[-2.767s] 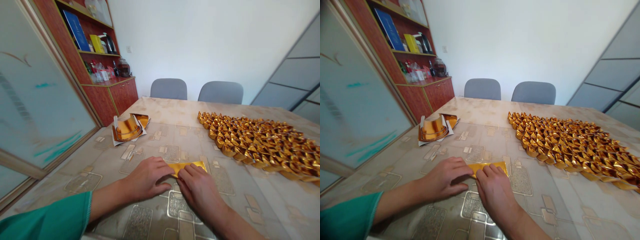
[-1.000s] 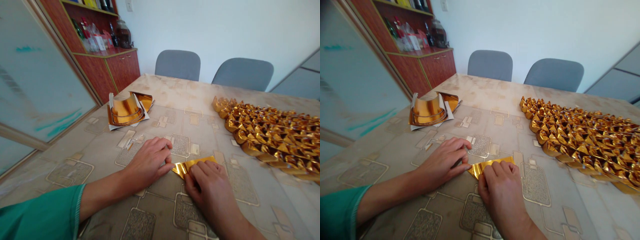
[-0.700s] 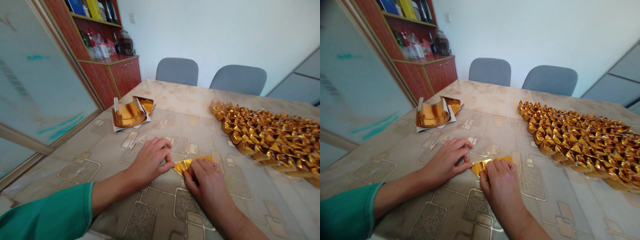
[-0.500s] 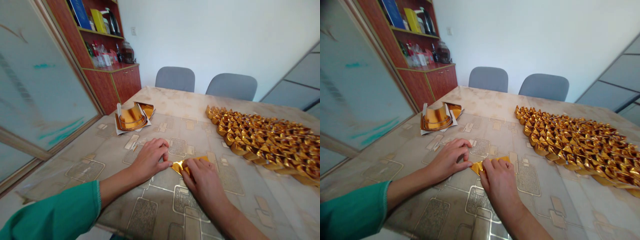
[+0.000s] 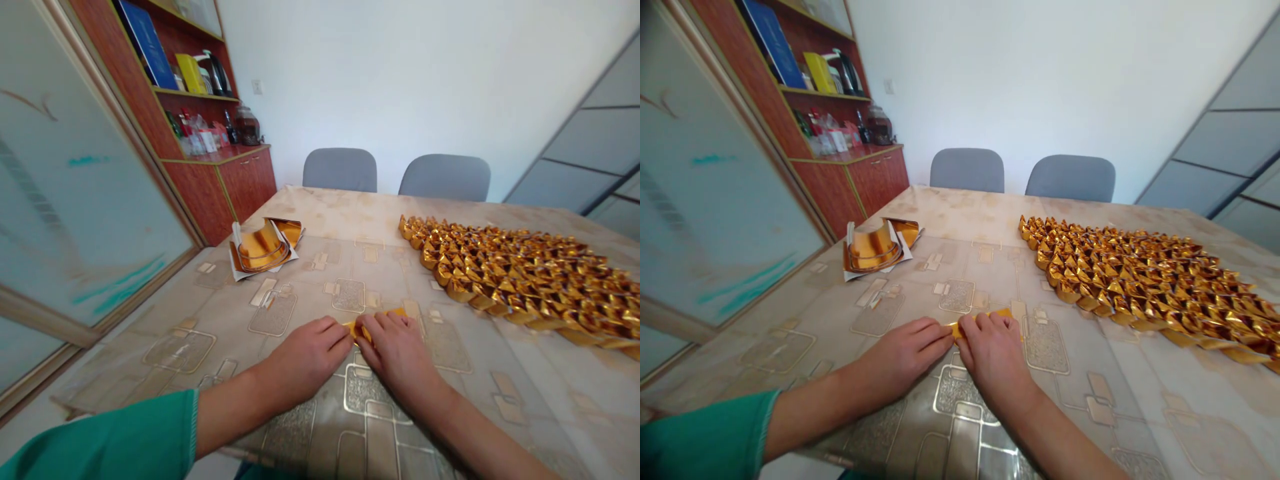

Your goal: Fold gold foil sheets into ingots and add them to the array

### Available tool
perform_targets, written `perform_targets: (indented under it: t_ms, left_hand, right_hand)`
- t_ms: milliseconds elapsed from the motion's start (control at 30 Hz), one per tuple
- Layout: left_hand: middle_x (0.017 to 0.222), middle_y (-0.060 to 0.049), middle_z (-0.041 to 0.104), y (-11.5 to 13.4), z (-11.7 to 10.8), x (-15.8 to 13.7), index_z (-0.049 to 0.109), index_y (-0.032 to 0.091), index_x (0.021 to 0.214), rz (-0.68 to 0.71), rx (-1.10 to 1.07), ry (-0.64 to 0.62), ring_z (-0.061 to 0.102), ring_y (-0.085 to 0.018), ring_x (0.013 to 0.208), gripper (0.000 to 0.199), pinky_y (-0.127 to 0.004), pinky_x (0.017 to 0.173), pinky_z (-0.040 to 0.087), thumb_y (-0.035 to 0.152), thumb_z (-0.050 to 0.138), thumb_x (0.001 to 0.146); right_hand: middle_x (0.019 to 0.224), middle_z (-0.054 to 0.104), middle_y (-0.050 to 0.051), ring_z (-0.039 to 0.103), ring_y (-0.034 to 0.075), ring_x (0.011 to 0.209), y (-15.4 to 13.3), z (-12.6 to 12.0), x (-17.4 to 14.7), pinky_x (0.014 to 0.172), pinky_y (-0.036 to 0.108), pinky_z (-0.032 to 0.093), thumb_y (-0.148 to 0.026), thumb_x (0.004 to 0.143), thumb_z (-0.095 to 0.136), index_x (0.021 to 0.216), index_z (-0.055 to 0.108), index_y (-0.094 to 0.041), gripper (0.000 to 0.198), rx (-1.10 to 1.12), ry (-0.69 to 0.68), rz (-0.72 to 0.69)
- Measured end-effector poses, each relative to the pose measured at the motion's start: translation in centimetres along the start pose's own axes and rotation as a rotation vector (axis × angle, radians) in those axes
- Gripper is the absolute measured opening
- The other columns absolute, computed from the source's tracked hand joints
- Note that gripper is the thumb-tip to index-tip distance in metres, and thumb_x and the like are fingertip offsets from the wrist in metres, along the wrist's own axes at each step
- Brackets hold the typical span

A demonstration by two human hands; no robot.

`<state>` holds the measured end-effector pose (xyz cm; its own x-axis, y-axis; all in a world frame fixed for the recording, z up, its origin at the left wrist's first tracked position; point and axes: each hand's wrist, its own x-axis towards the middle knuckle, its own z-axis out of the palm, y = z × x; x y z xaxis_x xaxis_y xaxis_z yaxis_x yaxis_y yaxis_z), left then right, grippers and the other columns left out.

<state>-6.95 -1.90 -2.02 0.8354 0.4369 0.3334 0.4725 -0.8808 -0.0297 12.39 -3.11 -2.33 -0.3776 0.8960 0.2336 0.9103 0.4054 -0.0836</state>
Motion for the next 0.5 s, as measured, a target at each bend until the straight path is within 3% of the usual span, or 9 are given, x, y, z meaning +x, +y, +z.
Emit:
perform_targets:
  t_ms: [233, 500]
  left_hand:
    - [0.108, -0.010, 0.061, 0.7, -1.4, 0.1, 0.053, 0.013, 0.123, -0.041, 0.043, -0.172, 0.055, -0.022, 0.093, 0.031, -0.033, 0.085, 0.050, 0.014, 0.049, 0.093]
    - [0.103, -0.007, 0.059, 0.0, -1.6, 0.2, 0.050, 0.027, 0.130, -0.031, -0.010, -0.222, 0.055, -0.023, 0.095, 0.036, -0.034, 0.082, 0.050, 0.020, 0.049, 0.095]
  right_hand:
    - [0.090, 0.065, 0.004, 0.059, 0.025, 0.086, 1.3, -0.6, -0.2, 0.076, 0.037, 0.040, -0.026, 0.091, 0.060, 0.103, 0.063, -0.023, 0.013, 0.093, -0.036, -0.095]
    - [0.094, 0.060, 0.005, 0.055, 0.020, 0.090, 6.0, -3.3, -1.2, 0.078, 0.033, 0.044, -0.017, 0.096, 0.049, 0.106, 0.065, -0.022, 0.019, 0.307, -0.109, -0.183]
